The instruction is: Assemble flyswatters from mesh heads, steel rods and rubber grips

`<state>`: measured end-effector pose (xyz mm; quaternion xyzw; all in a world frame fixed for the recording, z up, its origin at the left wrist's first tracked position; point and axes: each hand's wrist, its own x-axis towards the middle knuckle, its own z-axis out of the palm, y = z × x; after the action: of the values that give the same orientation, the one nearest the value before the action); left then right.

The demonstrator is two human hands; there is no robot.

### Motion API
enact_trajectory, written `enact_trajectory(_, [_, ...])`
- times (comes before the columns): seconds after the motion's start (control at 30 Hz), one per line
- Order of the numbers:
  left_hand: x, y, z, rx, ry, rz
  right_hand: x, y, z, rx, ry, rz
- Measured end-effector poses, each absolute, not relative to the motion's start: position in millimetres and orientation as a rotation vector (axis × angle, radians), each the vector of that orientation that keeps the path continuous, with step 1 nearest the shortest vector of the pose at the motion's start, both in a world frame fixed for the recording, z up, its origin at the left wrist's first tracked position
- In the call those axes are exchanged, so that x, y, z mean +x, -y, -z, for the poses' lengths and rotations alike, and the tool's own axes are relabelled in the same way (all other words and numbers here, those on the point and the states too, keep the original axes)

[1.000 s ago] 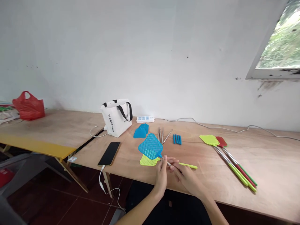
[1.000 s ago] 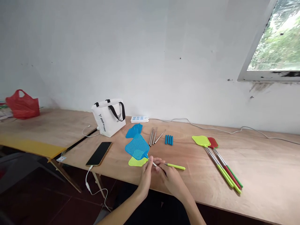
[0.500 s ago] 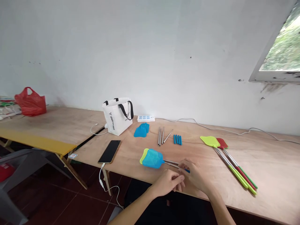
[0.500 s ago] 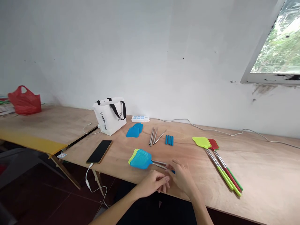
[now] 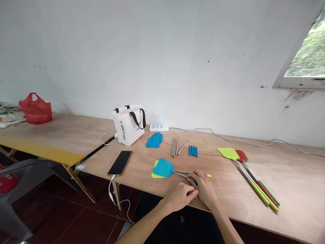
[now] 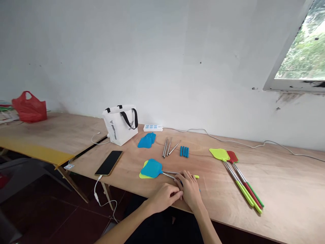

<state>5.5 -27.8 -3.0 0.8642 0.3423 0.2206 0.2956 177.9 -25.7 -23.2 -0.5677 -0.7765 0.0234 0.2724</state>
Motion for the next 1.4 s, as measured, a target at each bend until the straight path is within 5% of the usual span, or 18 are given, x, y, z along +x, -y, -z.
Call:
enact_trajectory(0.27, [-24, -3, -17, 2.486, -1.26, -0.891, 183, 24, 23, -1.464, 2.033, -0.123])
enact_trajectory(1.4, [-74, -36, -14, 2.561, -1.183, -0.579, 186, 23, 26, -1.449, 2.008, -0.196])
